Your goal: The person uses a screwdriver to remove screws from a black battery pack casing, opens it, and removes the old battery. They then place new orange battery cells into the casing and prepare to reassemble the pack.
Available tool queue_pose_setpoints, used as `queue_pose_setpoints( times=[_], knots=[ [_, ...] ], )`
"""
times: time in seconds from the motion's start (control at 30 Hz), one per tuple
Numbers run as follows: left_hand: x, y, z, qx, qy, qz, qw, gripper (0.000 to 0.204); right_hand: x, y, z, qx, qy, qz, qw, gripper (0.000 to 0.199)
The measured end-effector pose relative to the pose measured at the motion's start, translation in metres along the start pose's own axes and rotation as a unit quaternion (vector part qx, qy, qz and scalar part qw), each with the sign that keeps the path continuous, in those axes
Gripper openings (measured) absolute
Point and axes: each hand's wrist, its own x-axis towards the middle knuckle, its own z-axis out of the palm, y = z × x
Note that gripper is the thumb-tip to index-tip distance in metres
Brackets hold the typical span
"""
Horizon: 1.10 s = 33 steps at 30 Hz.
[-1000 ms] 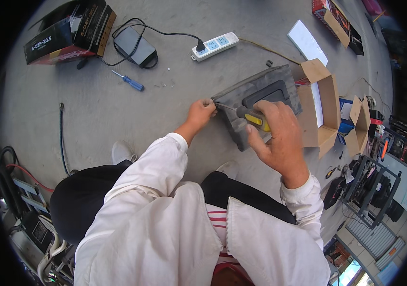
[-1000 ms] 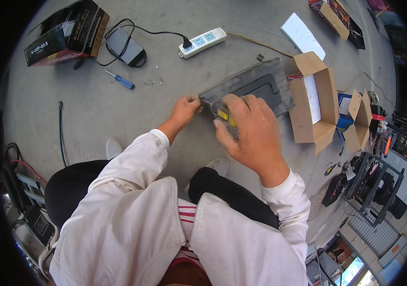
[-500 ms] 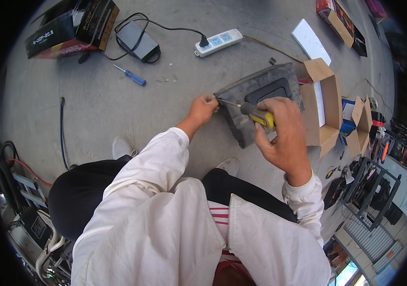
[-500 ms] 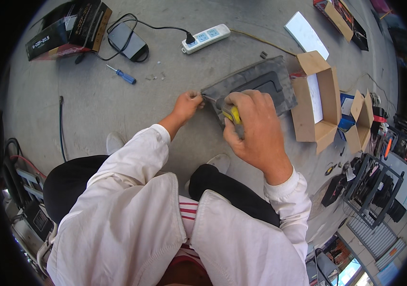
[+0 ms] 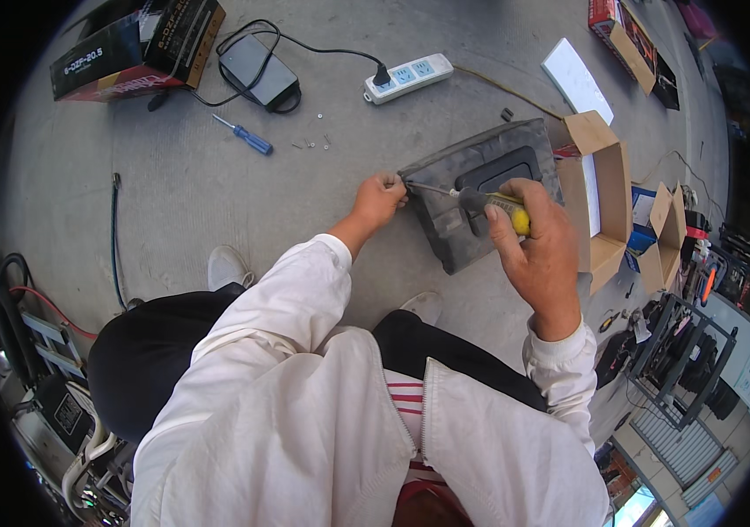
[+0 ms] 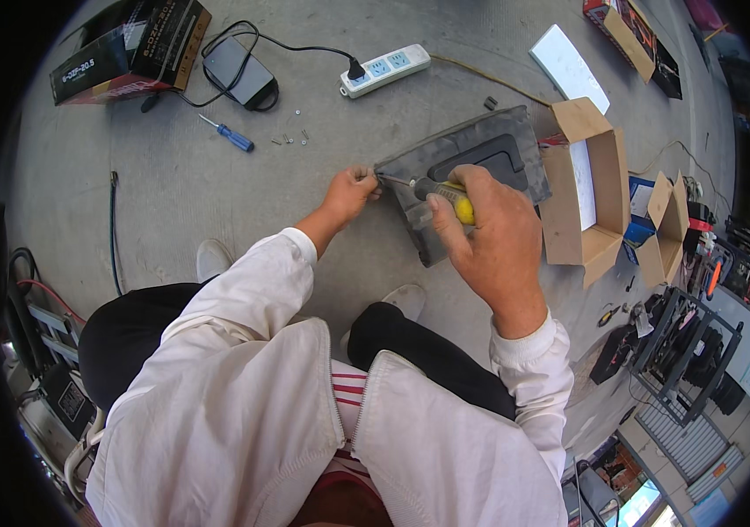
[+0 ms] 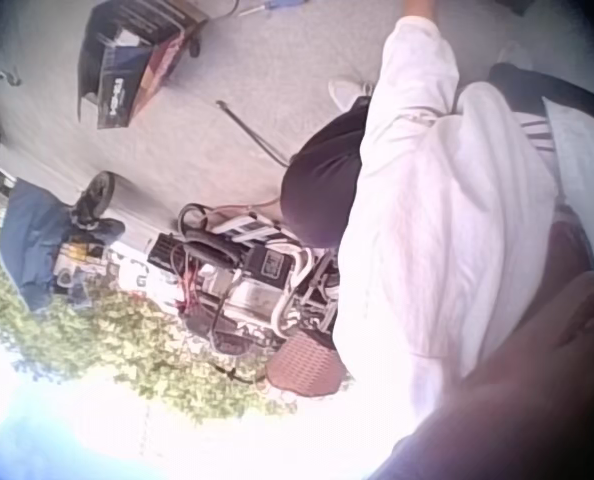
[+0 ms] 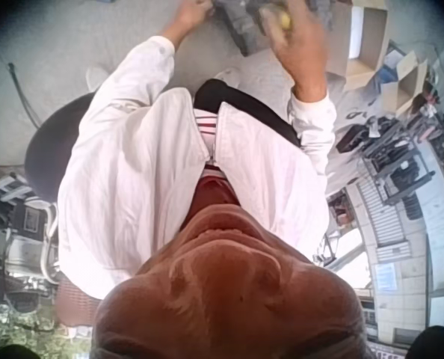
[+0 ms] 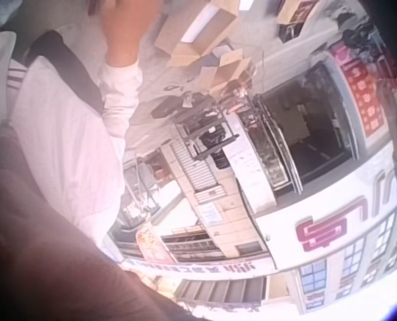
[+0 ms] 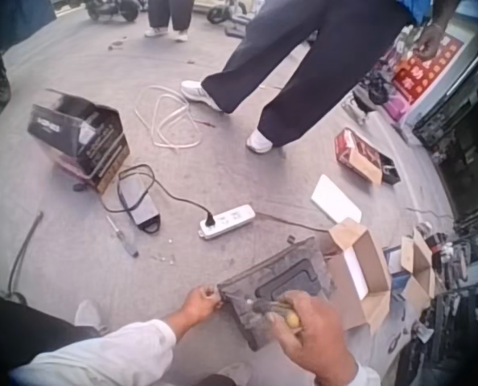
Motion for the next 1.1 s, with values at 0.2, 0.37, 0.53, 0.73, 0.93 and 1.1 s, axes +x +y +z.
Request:
queue_pose_setpoints(
  times=[0.2,0.37,0.53,0.73,0.93,1.1],
  knots=[
    [0.002,-0.002,0.000,0.001,-0.005,0.002,1.000,0.024,0.002,-0.005,-0.002,-0.010,0.014,-0.039,0.999,0.031],
    [0.002,-0.001,-0.002,0.006,0.000,0.001,1.000,0.026,0.001,-0.001,0.003,-0.034,0.028,-0.052,0.998,0.031],
    [-0.005,0.003,0.005,0.000,0.029,0.025,0.999,0.022,0.000,-0.006,0.003,-0.014,0.017,-0.042,0.999,0.032],
    [0.002,-0.006,-0.003,0.012,0.011,0.029,0.999,0.018,0.001,-0.013,0.002,-0.029,0.014,-0.090,0.995,0.032],
    [0.008,-0.011,-0.049,-0.006,0.127,-0.045,0.991,0.021,-0.002,-0.003,0.004,-0.041,0.024,-0.045,0.998,0.030],
    [-0.001,0.001,-0.032,-0.178,0.172,-0.121,0.961,0.023,-0.002,0.004,0.009,-0.052,0.071,-0.050,0.995,0.030]
  ],
)
